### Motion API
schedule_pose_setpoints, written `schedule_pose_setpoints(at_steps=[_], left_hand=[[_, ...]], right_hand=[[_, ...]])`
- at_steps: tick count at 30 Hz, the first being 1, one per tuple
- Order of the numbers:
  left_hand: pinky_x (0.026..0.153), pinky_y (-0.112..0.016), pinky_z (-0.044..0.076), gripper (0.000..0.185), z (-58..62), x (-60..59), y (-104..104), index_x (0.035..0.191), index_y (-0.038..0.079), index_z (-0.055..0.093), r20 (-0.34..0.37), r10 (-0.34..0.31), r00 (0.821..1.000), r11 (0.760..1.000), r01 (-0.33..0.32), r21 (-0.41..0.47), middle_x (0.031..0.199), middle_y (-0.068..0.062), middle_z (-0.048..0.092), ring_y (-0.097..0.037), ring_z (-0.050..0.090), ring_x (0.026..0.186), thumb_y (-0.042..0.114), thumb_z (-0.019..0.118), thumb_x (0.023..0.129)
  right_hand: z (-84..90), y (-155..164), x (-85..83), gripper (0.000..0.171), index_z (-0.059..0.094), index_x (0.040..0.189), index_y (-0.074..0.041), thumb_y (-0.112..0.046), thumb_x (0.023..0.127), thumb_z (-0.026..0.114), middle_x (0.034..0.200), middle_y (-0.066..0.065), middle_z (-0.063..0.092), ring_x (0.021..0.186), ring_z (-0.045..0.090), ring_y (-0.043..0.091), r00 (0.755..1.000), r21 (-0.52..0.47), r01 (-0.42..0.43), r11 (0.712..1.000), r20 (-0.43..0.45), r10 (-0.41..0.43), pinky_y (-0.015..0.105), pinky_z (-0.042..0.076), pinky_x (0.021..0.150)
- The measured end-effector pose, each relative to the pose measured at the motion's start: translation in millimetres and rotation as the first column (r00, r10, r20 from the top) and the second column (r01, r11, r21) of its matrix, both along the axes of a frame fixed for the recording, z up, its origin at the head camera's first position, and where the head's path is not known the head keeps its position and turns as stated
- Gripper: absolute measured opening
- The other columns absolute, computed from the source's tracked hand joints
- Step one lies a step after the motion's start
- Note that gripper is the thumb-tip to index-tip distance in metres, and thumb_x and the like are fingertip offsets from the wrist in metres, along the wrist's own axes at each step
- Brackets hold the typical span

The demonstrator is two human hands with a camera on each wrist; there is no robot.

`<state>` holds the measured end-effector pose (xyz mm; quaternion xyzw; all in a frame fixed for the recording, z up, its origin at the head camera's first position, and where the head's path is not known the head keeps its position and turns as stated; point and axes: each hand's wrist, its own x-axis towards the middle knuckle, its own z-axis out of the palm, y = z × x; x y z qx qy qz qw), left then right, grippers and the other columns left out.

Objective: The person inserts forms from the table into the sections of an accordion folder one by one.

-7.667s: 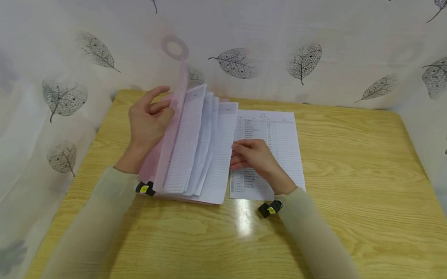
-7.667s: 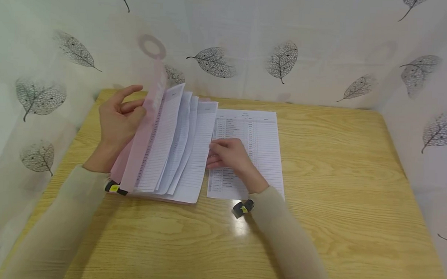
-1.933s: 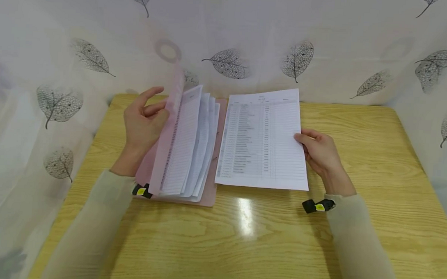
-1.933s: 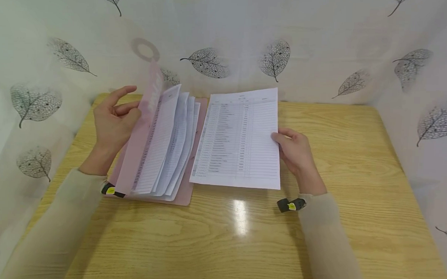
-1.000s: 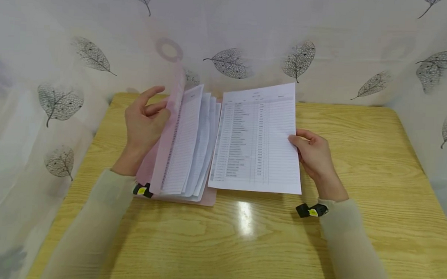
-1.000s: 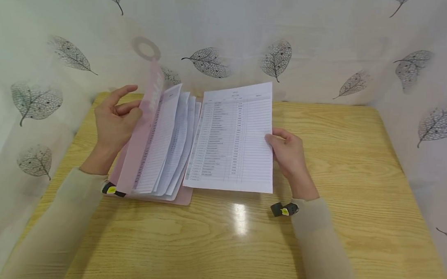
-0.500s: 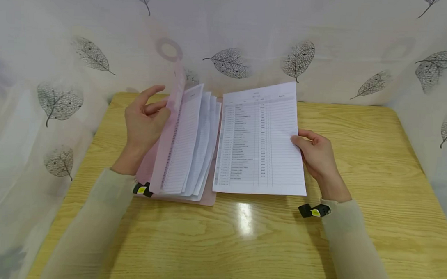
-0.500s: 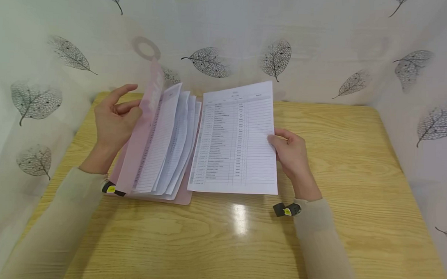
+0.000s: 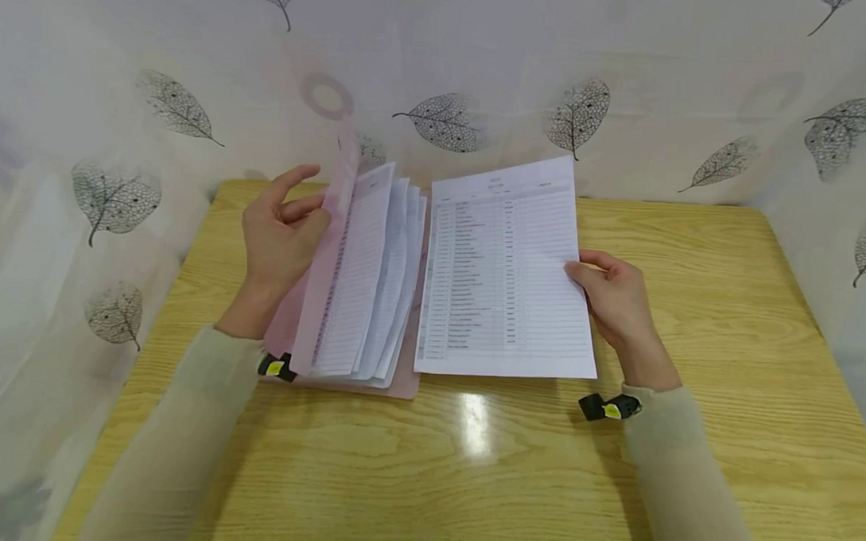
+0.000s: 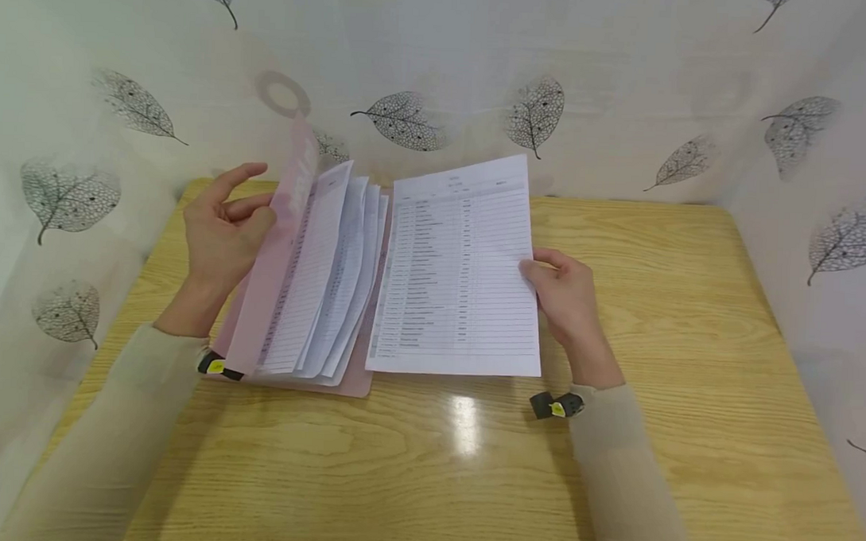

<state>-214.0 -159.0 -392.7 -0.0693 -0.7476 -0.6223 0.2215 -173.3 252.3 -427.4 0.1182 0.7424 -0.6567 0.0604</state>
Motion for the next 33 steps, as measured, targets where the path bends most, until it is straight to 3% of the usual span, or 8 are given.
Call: schedule_pose_setpoints(at_steps=[12, 17, 21, 28, 33], left_hand=[[0.069, -0.012, 0.058, 0.042, 0.2, -0.2, 1.3, 0.125, -0.001, 0.074, 0.024, 0.011, 1.0, 1.0, -0.01, -0.024, 0.107, -0.032, 0.074, 0.006, 0.075, 0.082, -0.007, 0.061, 0.085], [0.071, -0.011, 0.057, 0.025, -1.3, 0.6, 1.4, 0.107, -0.005, 0.079, 0.042, 0.026, 0.999, 0.996, -0.022, -0.089, 0.098, -0.024, 0.078, 0.007, 0.073, 0.079, -0.004, 0.063, 0.087], [0.071, -0.012, 0.057, 0.019, -2.4, 0.1, 1.4, 0.101, -0.006, 0.08, 0.035, 0.016, 0.999, 0.995, -0.012, -0.102, 0.09, -0.006, 0.08, 0.006, 0.072, 0.078, -0.004, 0.067, 0.087], [0.071, -0.012, 0.057, 0.018, -4.5, 0.0, 0.0, 0.1, -0.007, 0.079, 0.03, 0.011, 0.999, 0.995, -0.008, -0.104, 0.094, -0.014, 0.08, 0.006, 0.073, 0.078, -0.005, 0.067, 0.087], [0.071, -0.013, 0.058, 0.018, -3.3, 1.8, 0.3, 0.1, -0.007, 0.079, 0.045, -0.001, 0.999, 0.997, 0.005, -0.076, 0.085, 0.016, 0.077, 0.004, 0.073, 0.079, -0.003, 0.068, 0.087]], right_hand=[[-5.7, -2.0, -1.6, 0.046, 0.055, 0.138, 0.011, -0.015, 0.102, 0.065, 0.083, -0.013, 0.076, 0.074, 0.075, 0.006, 1.0, -0.035, -0.008, 0.999, 0.028, 0.009, 0.024, 0.062, 0.064], [-3.9, -3.2, -0.1, 0.046, 0.056, 0.138, 0.011, -0.016, 0.102, 0.064, 0.081, -0.015, 0.075, 0.073, 0.074, 0.004, 1.0, 0.002, -0.005, 1.0, 0.031, 0.005, 0.023, 0.061, 0.064], [-4.0, 0.6, 0.8, 0.041, 0.057, 0.134, 0.009, -0.014, 0.101, 0.065, 0.08, -0.014, 0.075, 0.072, 0.074, 0.004, 0.999, -0.017, 0.023, 1.0, 0.036, -0.022, 0.023, 0.06, 0.063], [-8.6, -2.1, -0.2, 0.048, 0.054, 0.141, 0.012, -0.016, 0.102, 0.064, 0.082, -0.015, 0.075, 0.073, 0.075, 0.005, 0.999, -0.004, -0.001, 1.0, 0.045, 0.001, 0.024, 0.061, 0.063], [-9.3, -3.5, -1.2, 0.049, 0.054, 0.142, 0.01, -0.017, 0.102, 0.064, 0.084, -0.015, 0.075, 0.075, 0.075, 0.006, 0.998, -0.017, 0.002, 1.0, 0.058, -0.001, 0.024, 0.062, 0.064]])
